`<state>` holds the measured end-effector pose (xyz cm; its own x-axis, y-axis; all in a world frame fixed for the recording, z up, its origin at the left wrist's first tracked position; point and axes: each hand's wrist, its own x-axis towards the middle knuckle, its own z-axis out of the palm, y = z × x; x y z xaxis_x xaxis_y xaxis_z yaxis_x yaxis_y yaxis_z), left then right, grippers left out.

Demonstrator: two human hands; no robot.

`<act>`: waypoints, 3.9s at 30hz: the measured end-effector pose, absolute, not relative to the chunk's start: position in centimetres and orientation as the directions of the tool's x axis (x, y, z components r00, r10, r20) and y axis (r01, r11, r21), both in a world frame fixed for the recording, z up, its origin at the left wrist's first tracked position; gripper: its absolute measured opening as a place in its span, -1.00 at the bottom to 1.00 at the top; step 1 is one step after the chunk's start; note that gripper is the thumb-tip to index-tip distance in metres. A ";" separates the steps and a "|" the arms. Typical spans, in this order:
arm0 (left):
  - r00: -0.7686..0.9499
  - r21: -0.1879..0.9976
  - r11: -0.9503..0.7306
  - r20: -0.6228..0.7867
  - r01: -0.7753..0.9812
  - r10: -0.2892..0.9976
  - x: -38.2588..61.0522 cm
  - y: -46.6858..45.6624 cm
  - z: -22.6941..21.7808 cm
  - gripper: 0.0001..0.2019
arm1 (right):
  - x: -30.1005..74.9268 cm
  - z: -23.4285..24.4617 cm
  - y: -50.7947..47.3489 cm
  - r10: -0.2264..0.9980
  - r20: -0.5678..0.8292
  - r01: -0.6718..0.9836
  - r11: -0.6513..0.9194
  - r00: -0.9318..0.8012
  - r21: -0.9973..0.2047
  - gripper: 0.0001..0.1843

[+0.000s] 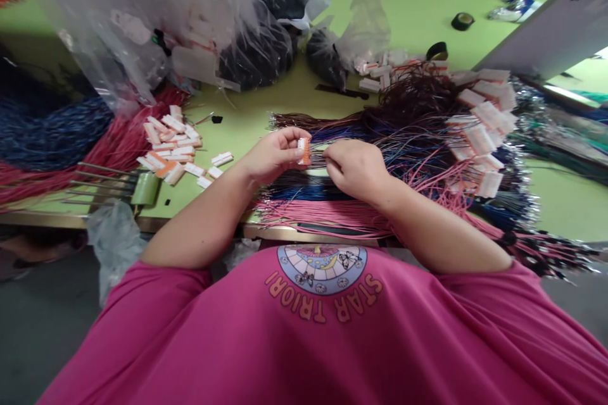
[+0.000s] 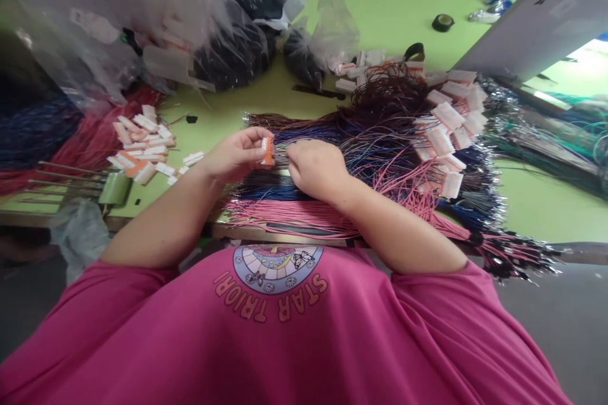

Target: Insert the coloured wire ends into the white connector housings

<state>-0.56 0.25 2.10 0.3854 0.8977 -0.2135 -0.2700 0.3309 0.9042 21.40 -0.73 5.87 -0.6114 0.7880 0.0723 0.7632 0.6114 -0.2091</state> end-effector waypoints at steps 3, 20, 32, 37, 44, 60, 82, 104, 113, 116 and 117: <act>0.372 0.906 0.327 -0.216 -0.268 0.903 -0.4 0.3 2.1 -0.49 | 21.2 5.9 -0.8 0.789 0.021 0.778 0.609 -0.614 -0.155 -0.58; 0.339 0.977 0.169 -0.117 -0.128 0.933 -0.5 0.4 1.2 -0.46 | 21.0 5.7 1.2 0.849 -0.199 0.475 0.068 -0.489 -0.877 -0.82; 0.287 0.998 0.038 -0.024 -0.041 0.958 0.2 -0.2 1.0 -0.46 | 20.0 5.1 0.7 0.860 -0.318 0.295 -0.208 -0.399 -0.933 -0.84; 0.314 0.997 0.074 -0.060 -0.033 0.947 0.4 -0.4 1.0 -0.46 | 19.5 4.1 0.3 0.873 -0.285 0.292 -0.174 -0.396 -0.940 -0.79; 0.264 0.999 0.034 -0.032 -0.003 0.964 -0.2 0.0 1.1 -0.44 | 19.8 5.1 0.8 0.847 -0.198 0.431 0.040 -0.494 -0.902 -0.78; 0.129 0.993 0.118 -0.115 -0.022 0.985 0.0 0.5 1.6 -0.63 | 23.5 3.7 -7.8 0.397 -0.311 0.498 0.769 -0.864 -0.400 -0.73; 0.348 0.915 0.293 -0.188 -0.279 0.919 -0.3 0.1 2.0 -0.39 | 21.4 5.9 -1.7 0.813 0.021 0.606 0.451 -0.583 -0.656 -0.60; 0.313 0.960 0.199 -0.130 -0.199 0.941 0.4 -0.2 1.4 -0.45 | 20.5 6.6 -2.1 0.762 -0.191 0.786 0.594 -0.618 -0.174 -0.54; 0.288 0.959 0.227 -0.172 -0.169 0.942 0.5 -0.4 1.6 -0.46 | 20.7 5.9 -3.0 0.732 -0.087 0.736 0.677 -0.676 -0.028 -0.55; 0.285 0.939 0.284 -0.223 -0.193 0.932 0.7 -0.7 1.8 -0.50 | 20.8 5.6 -3.5 0.715 -0.034 0.715 0.699 -0.698 0.024 -0.51; 0.279 0.932 0.302 -0.241 -0.199 0.930 0.8 -0.8 1.9 -0.52 | 20.8 5.6 -3.7 0.713 -0.020 0.713 0.701 -0.700 0.034 -0.50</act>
